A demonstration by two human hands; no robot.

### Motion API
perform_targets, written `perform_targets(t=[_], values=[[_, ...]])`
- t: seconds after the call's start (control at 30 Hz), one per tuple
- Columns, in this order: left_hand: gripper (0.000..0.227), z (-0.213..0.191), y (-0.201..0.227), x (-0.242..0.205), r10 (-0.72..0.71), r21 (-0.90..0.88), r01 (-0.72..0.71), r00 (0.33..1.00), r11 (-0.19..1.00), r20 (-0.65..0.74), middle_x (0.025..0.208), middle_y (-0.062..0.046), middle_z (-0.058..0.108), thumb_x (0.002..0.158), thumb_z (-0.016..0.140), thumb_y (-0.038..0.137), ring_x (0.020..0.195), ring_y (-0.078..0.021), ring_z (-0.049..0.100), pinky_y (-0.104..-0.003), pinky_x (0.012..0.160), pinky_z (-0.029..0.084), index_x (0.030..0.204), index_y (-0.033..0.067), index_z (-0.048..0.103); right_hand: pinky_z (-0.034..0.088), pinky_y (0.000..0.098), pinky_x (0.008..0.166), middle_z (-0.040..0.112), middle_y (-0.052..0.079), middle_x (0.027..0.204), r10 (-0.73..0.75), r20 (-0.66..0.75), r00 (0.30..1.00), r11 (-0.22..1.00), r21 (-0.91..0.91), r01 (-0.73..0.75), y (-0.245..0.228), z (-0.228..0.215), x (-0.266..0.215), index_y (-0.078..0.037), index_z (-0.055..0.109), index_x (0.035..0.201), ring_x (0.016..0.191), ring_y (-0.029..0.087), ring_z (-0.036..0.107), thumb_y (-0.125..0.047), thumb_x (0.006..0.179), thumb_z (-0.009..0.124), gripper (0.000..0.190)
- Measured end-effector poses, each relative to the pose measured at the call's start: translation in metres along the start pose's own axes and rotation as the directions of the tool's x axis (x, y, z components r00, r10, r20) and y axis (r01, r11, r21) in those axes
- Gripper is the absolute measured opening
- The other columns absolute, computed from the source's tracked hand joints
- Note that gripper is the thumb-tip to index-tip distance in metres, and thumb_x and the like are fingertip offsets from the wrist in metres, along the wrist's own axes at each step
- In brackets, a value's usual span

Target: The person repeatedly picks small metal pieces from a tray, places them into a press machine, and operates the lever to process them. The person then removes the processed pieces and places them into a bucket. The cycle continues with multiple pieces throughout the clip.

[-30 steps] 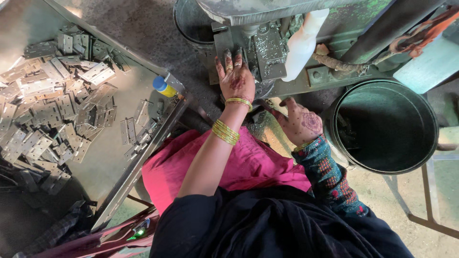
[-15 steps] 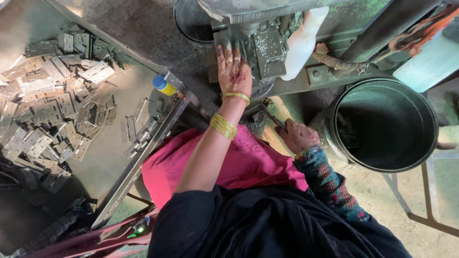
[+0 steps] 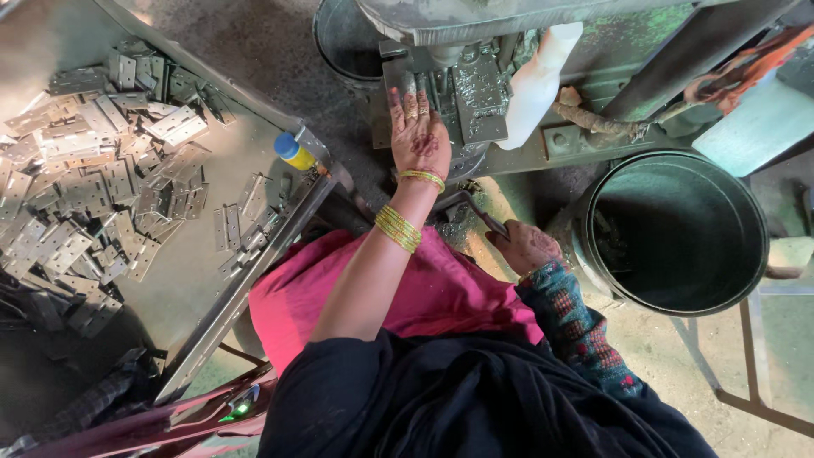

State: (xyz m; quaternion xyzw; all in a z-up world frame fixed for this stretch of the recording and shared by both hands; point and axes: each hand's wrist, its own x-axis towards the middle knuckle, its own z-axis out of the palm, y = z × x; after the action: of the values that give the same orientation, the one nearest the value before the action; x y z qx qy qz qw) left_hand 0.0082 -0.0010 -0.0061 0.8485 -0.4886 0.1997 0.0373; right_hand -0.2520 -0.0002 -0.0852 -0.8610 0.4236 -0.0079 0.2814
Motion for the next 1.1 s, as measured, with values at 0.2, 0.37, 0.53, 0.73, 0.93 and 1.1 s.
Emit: perform_targets(t=[0.2, 0.37, 0.53, 0.73, 0.93, 1.1], values=[[0.040, 0.010, -0.011, -0.006, -0.006, -0.214, 0.006, 1.000, 0.977, 0.001, 0.154, -0.018, 0.052, 0.101, 0.041, 0.015, 0.149, -0.0342, 0.037, -0.053, 0.128, 0.004, 0.124, -0.0016, 0.069, 0.052, 0.0540, 0.076, 0.072, 0.020, 0.091, 0.053, -0.029, 0.998, 0.998, 0.035, -0.052, -0.002, 0.022, -0.005, -0.012, 0.068, 0.102, 0.088, 0.041, 0.070, -0.058, 0.093, 0.060, 0.047], [0.040, 0.007, -0.009, 0.014, -0.009, -0.216, 0.016, 0.999, 0.976, 0.034, 0.153, -0.016, 0.051, 0.097, 0.042, 0.013, 0.149, -0.0331, 0.037, -0.053, 0.127, 0.004, 0.121, -0.0005, 0.071, 0.052, 0.0532, 0.077, 0.072, 0.019, 0.091, 0.002, -0.031, 1.000, 1.000, -0.025, -0.003, -0.005, -0.005, -0.003, -0.011, 0.068, 0.096, 0.089, 0.041, 0.068, -0.059, 0.092, 0.061, 0.049], [0.039, 0.011, -0.013, 0.029, -0.044, -0.084, 0.048, 0.998, 0.995, 0.052, 0.156, -0.014, 0.047, 0.096, 0.044, 0.013, 0.151, -0.0314, 0.032, -0.055, 0.126, 0.003, 0.124, 0.0008, 0.069, 0.056, 0.0482, 0.076, 0.072, 0.017, 0.084, 0.021, 0.034, 0.999, 0.999, -0.044, -0.020, -0.004, 0.000, -0.005, -0.011, 0.065, 0.097, 0.080, 0.036, 0.073, -0.061, 0.094, 0.059, 0.050], [0.043, 0.014, -0.016, 0.029, -0.050, -0.175, 0.046, 0.998, 0.984, -0.023, 0.153, -0.016, 0.050, 0.093, 0.050, 0.018, 0.149, -0.0351, 0.032, -0.057, 0.125, 0.005, 0.130, 0.0059, 0.067, 0.050, 0.0542, 0.072, 0.069, 0.019, 0.082, -0.003, -0.036, 0.999, 0.995, 0.095, 0.006, 0.007, 0.032, -0.008, -0.010, 0.065, 0.095, 0.083, 0.041, 0.068, -0.053, 0.095, 0.064, 0.043], [0.043, -0.030, -0.109, -0.086, -0.112, -0.384, 0.046, 0.982, 0.922, -0.149, 0.103, -0.015, 0.073, 0.079, 0.077, 0.019, 0.099, -0.0359, 0.068, -0.051, 0.090, 0.049, 0.121, 0.0096, 0.071, 0.056, 0.0454, 0.062, 0.067, 0.011, 0.107, 0.115, -0.197, 0.974, 0.983, 0.165, -0.082, -0.038, -0.025, -0.025, -0.014, 0.062, 0.114, 0.079, 0.032, 0.071, -0.041, 0.085, 0.068, 0.040], [0.039, 0.029, -0.260, -0.212, -0.441, -0.152, 0.415, 0.863, 0.897, -0.247, 0.118, -0.018, 0.068, 0.087, 0.067, 0.014, 0.109, -0.0369, 0.064, -0.050, 0.098, 0.051, 0.125, 0.0053, 0.067, 0.053, 0.0447, 0.083, 0.067, 0.012, 0.107, -0.168, -0.590, 0.790, 0.964, 0.067, 0.256, -0.086, -0.082, -0.028, -0.012, 0.066, 0.109, 0.098, 0.034, 0.067, -0.031, 0.086, 0.074, 0.031]])
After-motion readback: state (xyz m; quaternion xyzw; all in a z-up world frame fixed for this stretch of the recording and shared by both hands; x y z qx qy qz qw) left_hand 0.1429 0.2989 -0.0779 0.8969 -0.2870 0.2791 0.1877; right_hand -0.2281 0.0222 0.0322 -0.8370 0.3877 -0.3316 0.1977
